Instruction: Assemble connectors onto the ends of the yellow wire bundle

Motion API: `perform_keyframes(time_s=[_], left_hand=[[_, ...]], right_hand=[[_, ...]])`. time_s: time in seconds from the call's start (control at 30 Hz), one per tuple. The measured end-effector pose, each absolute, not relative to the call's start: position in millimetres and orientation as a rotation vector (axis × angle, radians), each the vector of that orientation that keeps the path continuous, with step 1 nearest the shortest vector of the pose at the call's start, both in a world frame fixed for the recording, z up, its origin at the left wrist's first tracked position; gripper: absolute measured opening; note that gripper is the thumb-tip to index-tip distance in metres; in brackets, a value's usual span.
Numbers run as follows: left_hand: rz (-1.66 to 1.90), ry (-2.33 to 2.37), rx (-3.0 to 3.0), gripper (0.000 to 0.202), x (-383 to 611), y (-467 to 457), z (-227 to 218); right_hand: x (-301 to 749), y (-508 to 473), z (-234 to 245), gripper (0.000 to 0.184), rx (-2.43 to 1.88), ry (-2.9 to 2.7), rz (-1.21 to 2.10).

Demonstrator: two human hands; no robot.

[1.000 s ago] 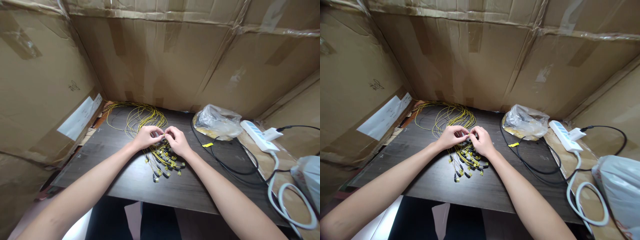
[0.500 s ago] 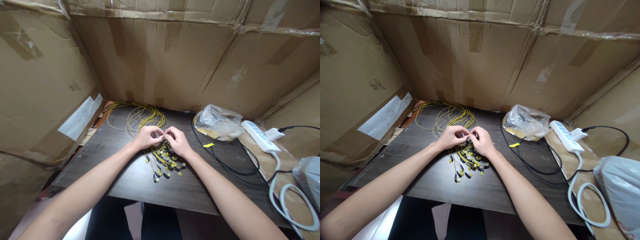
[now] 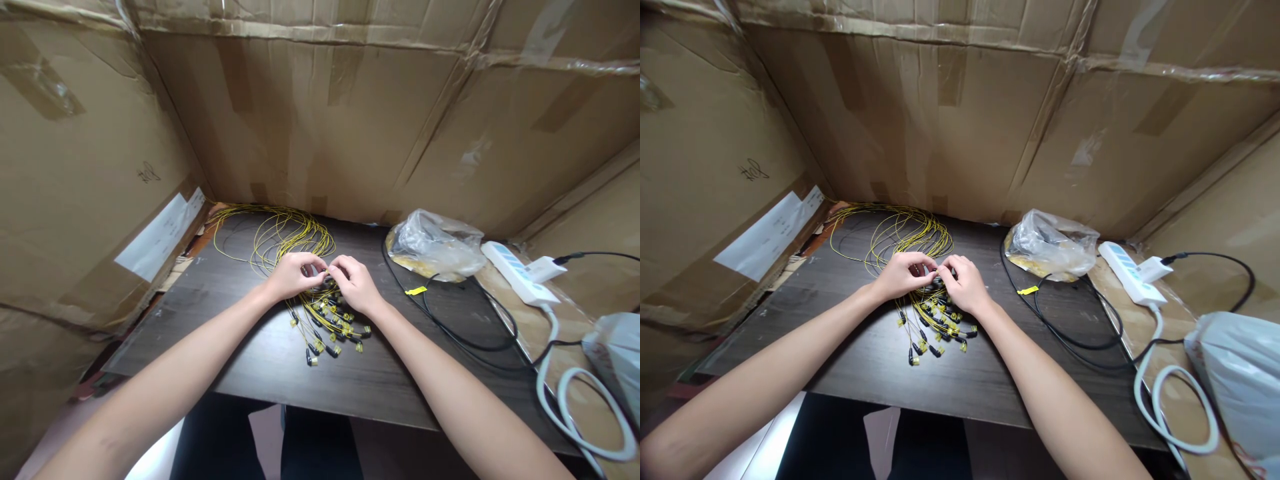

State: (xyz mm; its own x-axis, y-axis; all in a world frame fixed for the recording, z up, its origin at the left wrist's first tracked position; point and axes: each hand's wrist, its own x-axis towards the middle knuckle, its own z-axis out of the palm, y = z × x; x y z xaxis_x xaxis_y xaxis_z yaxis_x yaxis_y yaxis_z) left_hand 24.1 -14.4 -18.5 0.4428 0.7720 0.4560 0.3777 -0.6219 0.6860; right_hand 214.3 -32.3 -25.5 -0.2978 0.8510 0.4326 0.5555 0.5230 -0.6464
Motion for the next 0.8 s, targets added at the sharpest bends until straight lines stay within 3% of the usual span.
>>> perform_keyframes(time_s=[0.13,0.3,0.4,0.63,0.8], left_hand=[[1.044,0.951,2.192,0.01,23.6,-14.1,-18.3],[1.051,0.941,2.202,0.011,23.4,-13.6,-20.4],[1.058,0.945,2.215,0.009,23.3,-13.4,-20.8],[1.055,0.973,2.196,0.01,21.3,-11.7,-22.2],[1.035,0.954,2.226,0.009,21.1,-11.6,-22.6]], right_hand=[[214.7,-32.3,-25.4,0.016,-1.125,-1.972,0.487],[213.7,-32.1,-24.9,0.037,-1.158,-2.015,0.438],[213.3,-32.1,-24.9,0.04,-1.172,-2.021,0.433],[215.3,-31.6,-26.1,0.013,-1.127,-1.966,0.476],[214.8,-31.3,-26.0,0.031,-1.158,-2.015,0.458]])
